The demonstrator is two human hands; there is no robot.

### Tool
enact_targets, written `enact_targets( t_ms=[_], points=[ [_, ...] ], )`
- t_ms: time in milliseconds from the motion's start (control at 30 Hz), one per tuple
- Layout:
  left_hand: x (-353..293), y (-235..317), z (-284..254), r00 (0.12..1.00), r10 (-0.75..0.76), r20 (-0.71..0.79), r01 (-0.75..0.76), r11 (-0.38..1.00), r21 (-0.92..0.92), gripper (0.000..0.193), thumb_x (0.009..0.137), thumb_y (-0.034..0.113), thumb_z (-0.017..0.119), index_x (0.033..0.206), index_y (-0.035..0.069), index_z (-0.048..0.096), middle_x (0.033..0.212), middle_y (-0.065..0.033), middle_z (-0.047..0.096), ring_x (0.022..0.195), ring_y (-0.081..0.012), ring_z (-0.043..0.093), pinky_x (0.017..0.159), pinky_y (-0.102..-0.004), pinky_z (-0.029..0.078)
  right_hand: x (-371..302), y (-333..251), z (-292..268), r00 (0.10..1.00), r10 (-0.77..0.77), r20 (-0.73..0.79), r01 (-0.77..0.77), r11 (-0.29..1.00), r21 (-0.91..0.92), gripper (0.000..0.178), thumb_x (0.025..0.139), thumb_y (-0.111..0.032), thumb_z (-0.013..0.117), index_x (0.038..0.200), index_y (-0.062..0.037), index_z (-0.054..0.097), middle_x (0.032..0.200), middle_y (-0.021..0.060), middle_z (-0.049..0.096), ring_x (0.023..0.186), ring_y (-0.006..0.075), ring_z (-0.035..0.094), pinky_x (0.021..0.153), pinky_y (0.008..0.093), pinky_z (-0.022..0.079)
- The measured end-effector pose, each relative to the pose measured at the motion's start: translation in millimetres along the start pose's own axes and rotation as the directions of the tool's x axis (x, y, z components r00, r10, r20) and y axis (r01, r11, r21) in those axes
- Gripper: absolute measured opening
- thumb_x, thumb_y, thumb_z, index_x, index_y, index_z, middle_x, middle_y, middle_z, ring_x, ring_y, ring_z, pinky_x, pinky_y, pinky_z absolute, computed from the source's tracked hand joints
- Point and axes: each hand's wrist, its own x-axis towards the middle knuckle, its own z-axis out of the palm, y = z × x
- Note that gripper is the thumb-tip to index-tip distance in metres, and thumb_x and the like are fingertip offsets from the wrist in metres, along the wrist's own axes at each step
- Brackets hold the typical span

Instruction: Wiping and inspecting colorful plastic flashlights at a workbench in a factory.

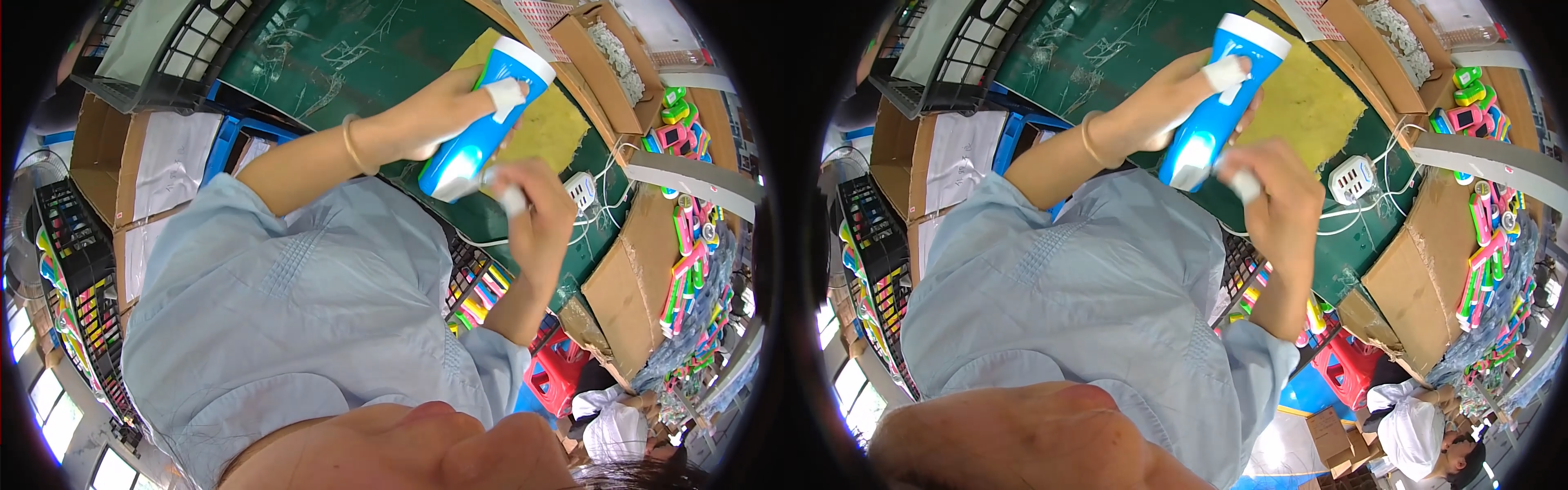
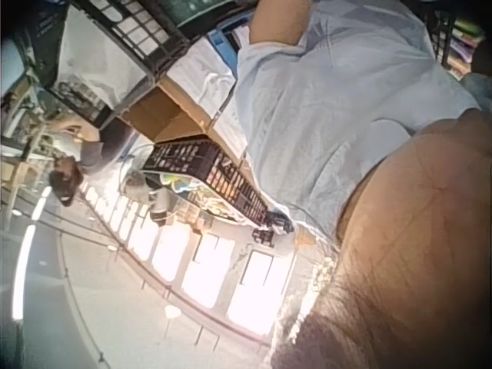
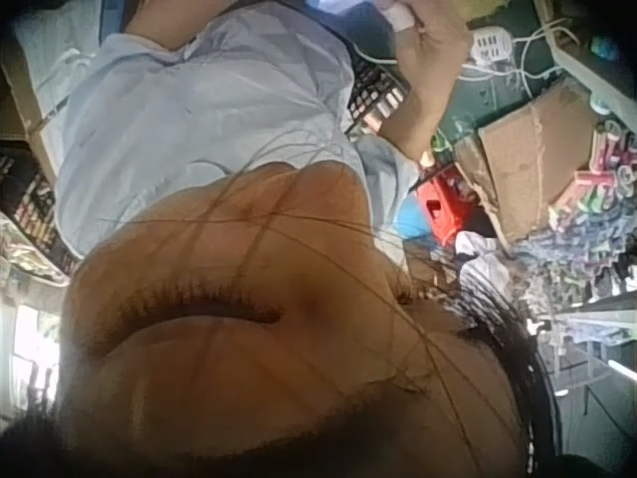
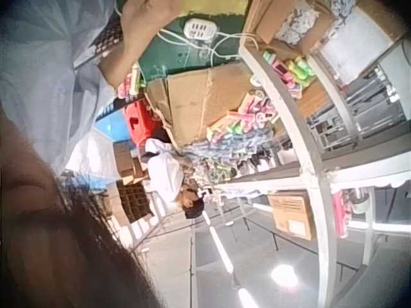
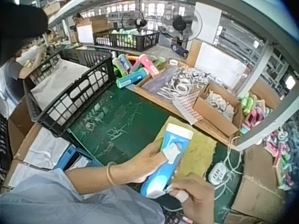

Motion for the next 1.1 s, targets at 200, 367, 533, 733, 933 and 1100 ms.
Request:
enact_targets(
  t_ms=[200,367,533,733,933,1100],
  points=[
    [-6,-5,-3,0.949,0.269,0.166,-0.245,0.958,-0.151,0.067,0.084,0.052,0.05,0.122,-0.002,0.039,0.089,-0.0105,0.053,0.077,-0.0175,0.054,0.071,-0.0308,0.046,-46,13,32,0.95,-0.31,0.023,0.304,0.913,-0.272,0.032,0.06,0.0,0.067,0.091,-0.0024,0.06,0.081,0.0074,0.054,0.069,0.0222,0.05,0.057,0.0308,0.042],
    [-13,-16,-6,1.0,-0.008,-0.01,0.003,0.89,-0.456,0.061,0.086,0.057,0.04,0.113,0.002,0.045,0.088,-0.0099,0.057,0.071,-0.0179,0.058,0.067,-0.0305,0.049,-73,26,44,0.795,-0.607,0.008,0.601,0.785,-0.15,0.039,0.05,-0.002,0.07,0.088,-0.0055,0.062,0.078,0.0053,0.051,0.066,0.0195,0.048,0.053,0.0307,0.039],
    [-24,-27,-7,0.887,0.339,0.314,-0.288,0.937,-0.197,0.064,0.071,0.053,0.064,0.106,0.002,0.048,0.082,-0.01,0.054,0.072,-0.0217,0.053,0.07,-0.0318,0.043,-68,27,55,0.978,0.124,-0.166,-0.136,0.989,-0.063,0.053,0.056,-0.017,0.073,0.103,0.0004,0.055,0.08,0.0102,0.055,0.066,0.0238,0.053,0.056,0.0312,0.043],
    [-40,-25,-14,0.714,0.456,0.531,-0.689,0.589,0.421,0.055,0.066,0.028,0.074,0.11,0.004,0.05,0.102,-0.0168,0.058,0.091,-0.0351,0.058,0.079,-0.0371,0.048,-73,53,64,0.974,0.207,-0.095,-0.188,0.967,0.173,0.042,0.069,-0.008,0.062,0.11,-0.0026,0.051,0.09,0.0164,0.054,0.082,0.0282,0.056,0.07,0.0318,0.045],
    [-53,-25,-12,0.953,0.275,0.125,-0.285,0.682,0.674,0.071,0.069,0.02,0.074,0.123,-0.001,0.032,0.107,-0.0164,0.055,0.097,-0.0261,0.056,0.081,-0.0348,0.045,-69,45,33,0.896,0.411,-0.171,-0.392,0.91,0.134,0.016,0.087,-0.006,0.044,0.096,0.0019,0.055,0.086,0.0097,0.057,0.079,0.0171,0.053,0.071,0.0264,0.042],
    [-51,-23,-6,0.979,0.199,0.04,-0.181,0.766,0.616,0.068,0.07,0.021,0.075,0.121,-0.001,0.034,0.104,-0.0146,0.057,0.092,-0.0194,0.057,0.079,-0.032,0.045,-49,49,33,0.934,0.211,-0.289,-0.291,0.919,-0.268,0.01,0.081,0.0,0.05,0.09,0.0019,0.055,0.088,0.0152,0.058,0.079,0.0318,0.055,0.072,0.035,0.044]
  ],
)
